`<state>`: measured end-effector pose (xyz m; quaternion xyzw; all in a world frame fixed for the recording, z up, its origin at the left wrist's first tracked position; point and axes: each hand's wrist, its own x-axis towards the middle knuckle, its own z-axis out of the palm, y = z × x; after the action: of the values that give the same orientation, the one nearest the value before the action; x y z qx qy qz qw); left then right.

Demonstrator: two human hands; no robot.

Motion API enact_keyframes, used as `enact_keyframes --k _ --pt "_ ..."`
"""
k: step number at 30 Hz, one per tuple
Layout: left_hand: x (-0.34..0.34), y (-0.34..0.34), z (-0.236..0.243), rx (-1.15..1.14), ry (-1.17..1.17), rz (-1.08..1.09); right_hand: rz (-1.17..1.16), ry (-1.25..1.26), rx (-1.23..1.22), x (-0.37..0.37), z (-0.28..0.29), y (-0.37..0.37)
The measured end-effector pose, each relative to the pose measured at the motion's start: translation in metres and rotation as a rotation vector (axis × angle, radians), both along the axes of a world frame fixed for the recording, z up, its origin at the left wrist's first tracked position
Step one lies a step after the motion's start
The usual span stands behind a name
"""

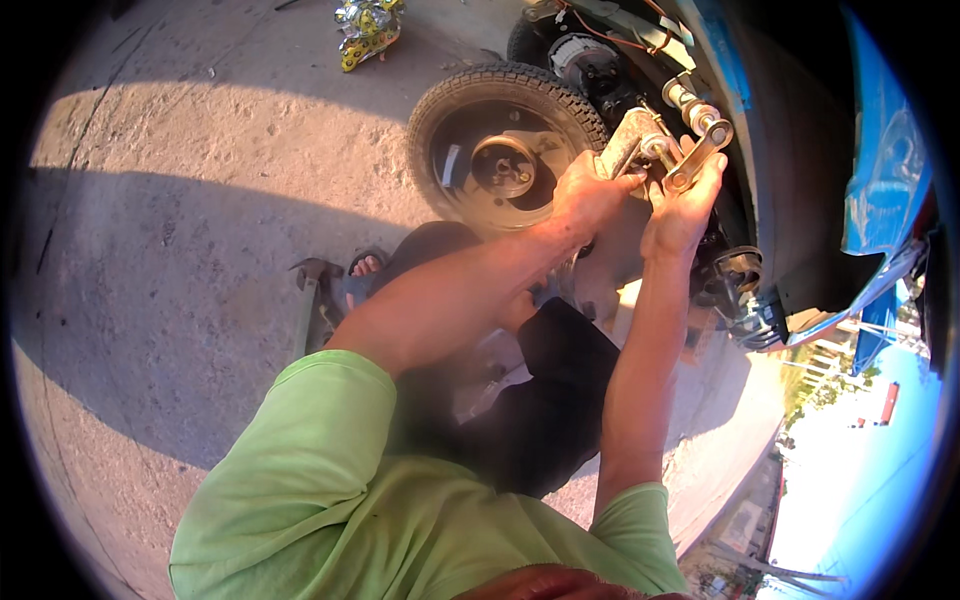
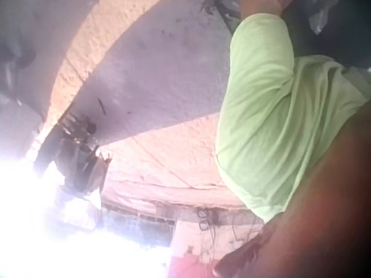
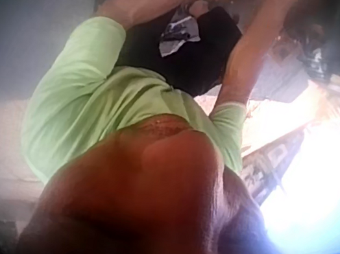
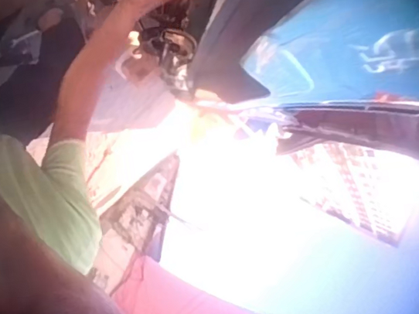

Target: The person manipulates mechanical parts by hand and using a hammer to assemble or repair a vehicle's braking or suspension system, handling various metal brackets and components before aligning them on the vehicle's chassis.

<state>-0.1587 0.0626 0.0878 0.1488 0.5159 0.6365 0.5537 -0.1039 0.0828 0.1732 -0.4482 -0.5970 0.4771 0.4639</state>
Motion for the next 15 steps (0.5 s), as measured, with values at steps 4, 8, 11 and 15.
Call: enact_keyframes --k 4,8,11,15 --pt "0.001 -0.001 0.001 -0.011 0.001 0.0 0.048 0.001 0.083 -0.006 -0.008 0.021" --pt "0.007 -0.01 0.014 -0.01 0.198 -0.057 0.103 -0.008 0.139 0.012 -0.035 0.066" --pt "0.002 -0.006 0.007 -0.031 0.161 -0.048 0.154 -0.012 0.096 0.002 -0.032 0.054" --pt "-0.002 -0.003 0.001 -0.007 0.21 -0.059 0.198 -0.026 0.001 0.001 -0.028 0.05"
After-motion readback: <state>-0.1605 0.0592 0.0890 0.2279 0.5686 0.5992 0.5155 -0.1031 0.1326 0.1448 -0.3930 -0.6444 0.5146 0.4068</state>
